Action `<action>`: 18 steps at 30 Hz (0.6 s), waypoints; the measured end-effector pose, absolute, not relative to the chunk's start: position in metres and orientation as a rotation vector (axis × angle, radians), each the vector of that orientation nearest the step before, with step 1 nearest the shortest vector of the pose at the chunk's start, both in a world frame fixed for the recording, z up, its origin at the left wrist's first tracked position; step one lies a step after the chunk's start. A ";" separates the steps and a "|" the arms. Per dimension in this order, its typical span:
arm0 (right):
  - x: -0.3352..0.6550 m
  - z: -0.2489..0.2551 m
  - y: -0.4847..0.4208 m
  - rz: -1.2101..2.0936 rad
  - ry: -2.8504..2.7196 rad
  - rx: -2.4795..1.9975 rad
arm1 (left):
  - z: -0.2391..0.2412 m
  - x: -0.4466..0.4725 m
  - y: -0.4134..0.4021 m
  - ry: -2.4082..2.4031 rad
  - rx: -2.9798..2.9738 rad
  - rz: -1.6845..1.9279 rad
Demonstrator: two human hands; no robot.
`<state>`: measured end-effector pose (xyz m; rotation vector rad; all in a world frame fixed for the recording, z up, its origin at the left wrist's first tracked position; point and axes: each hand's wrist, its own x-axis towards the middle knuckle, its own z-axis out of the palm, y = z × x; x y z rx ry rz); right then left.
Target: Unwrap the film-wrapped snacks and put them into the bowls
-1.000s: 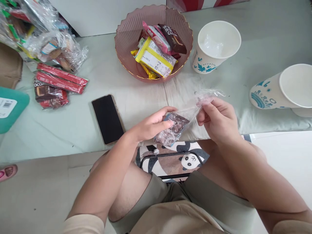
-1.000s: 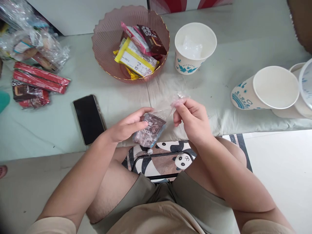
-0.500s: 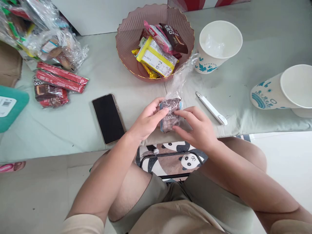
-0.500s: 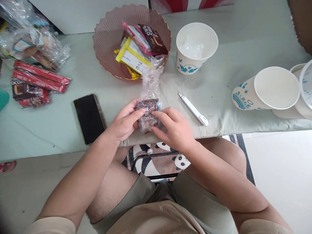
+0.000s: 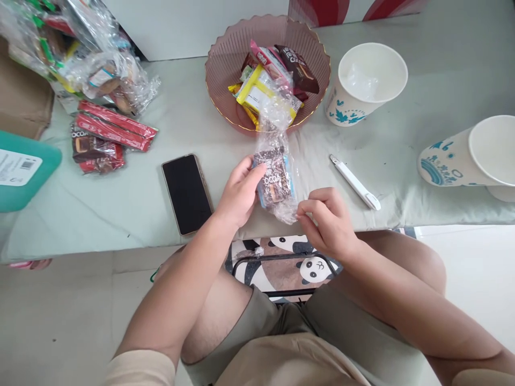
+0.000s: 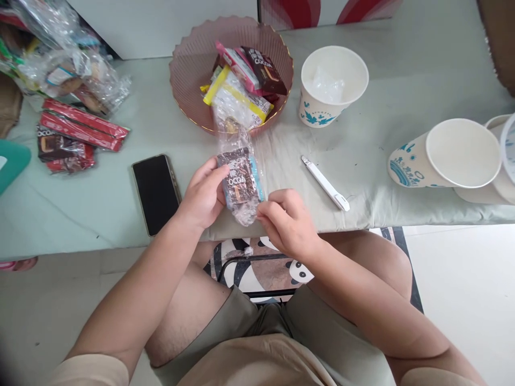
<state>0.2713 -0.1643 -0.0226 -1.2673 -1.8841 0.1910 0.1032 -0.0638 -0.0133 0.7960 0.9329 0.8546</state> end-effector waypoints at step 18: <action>0.277 -0.017 -0.162 0.598 -1.583 -1.308 | -0.014 0.102 -0.067 0.944 0.866 0.887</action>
